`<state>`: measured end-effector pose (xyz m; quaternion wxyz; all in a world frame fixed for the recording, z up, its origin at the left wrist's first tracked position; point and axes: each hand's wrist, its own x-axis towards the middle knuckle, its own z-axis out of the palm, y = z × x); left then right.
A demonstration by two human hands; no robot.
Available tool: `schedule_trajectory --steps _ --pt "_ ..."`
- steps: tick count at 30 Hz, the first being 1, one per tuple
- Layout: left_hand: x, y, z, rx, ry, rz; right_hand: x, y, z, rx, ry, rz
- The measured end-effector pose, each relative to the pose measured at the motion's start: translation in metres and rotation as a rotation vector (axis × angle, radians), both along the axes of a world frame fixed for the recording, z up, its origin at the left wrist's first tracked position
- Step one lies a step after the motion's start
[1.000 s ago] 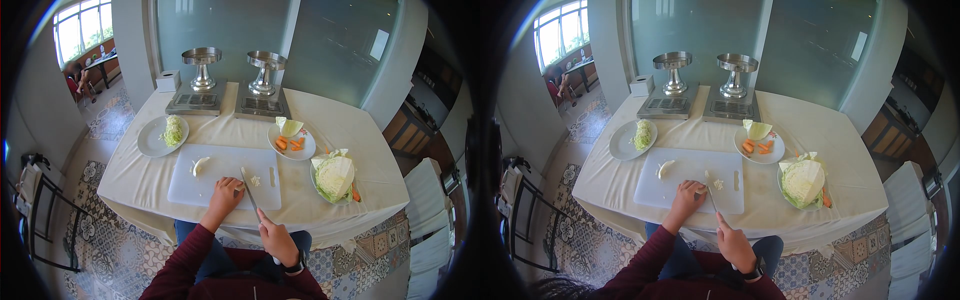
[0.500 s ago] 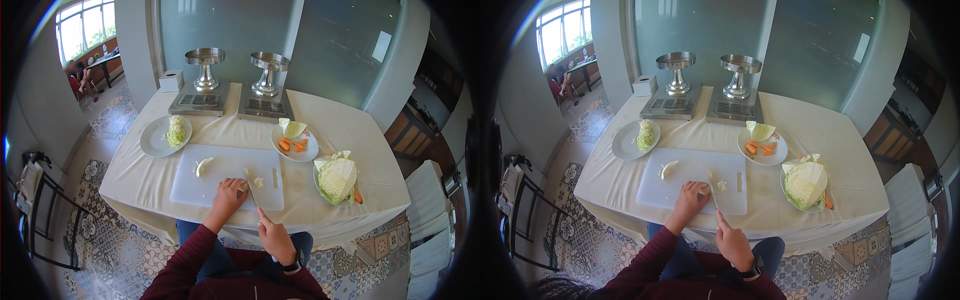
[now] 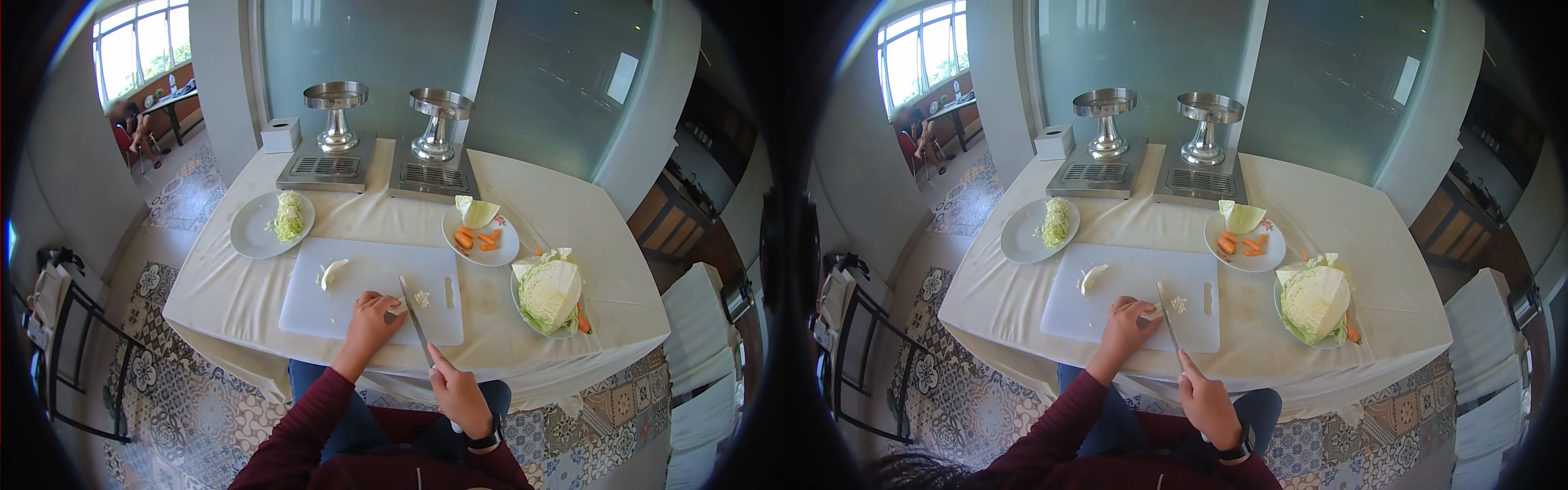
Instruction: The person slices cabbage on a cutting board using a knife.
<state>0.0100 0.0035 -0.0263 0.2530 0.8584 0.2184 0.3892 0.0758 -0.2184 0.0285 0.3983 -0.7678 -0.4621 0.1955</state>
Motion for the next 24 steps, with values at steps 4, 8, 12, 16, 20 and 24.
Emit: schedule_trajectory --steps 4,8,12,16,20,24 --pt "0.0 0.0 -0.001 0.003 -0.003 -0.004 -0.003 0.002 0.008 -0.005 -0.031 -0.022" --pt "0.0 0.0 0.003 0.02 -0.004 0.009 -0.004 0.002 0.007 0.031 -0.022 -0.026" --pt "-0.001 -0.002 0.005 0.013 0.007 0.007 -0.006 0.001 0.013 0.015 -0.003 -0.032" --pt "0.0 -0.001 0.004 0.007 0.016 0.011 -0.008 -0.001 0.017 0.02 0.013 -0.022" --pt "0.0 -0.001 0.003 0.001 0.012 0.009 -0.009 -0.001 0.013 0.004 0.015 -0.021" --pt "0.0 -0.001 0.004 0.001 0.014 0.005 -0.009 -0.001 0.011 -0.019 -0.015 -0.022"
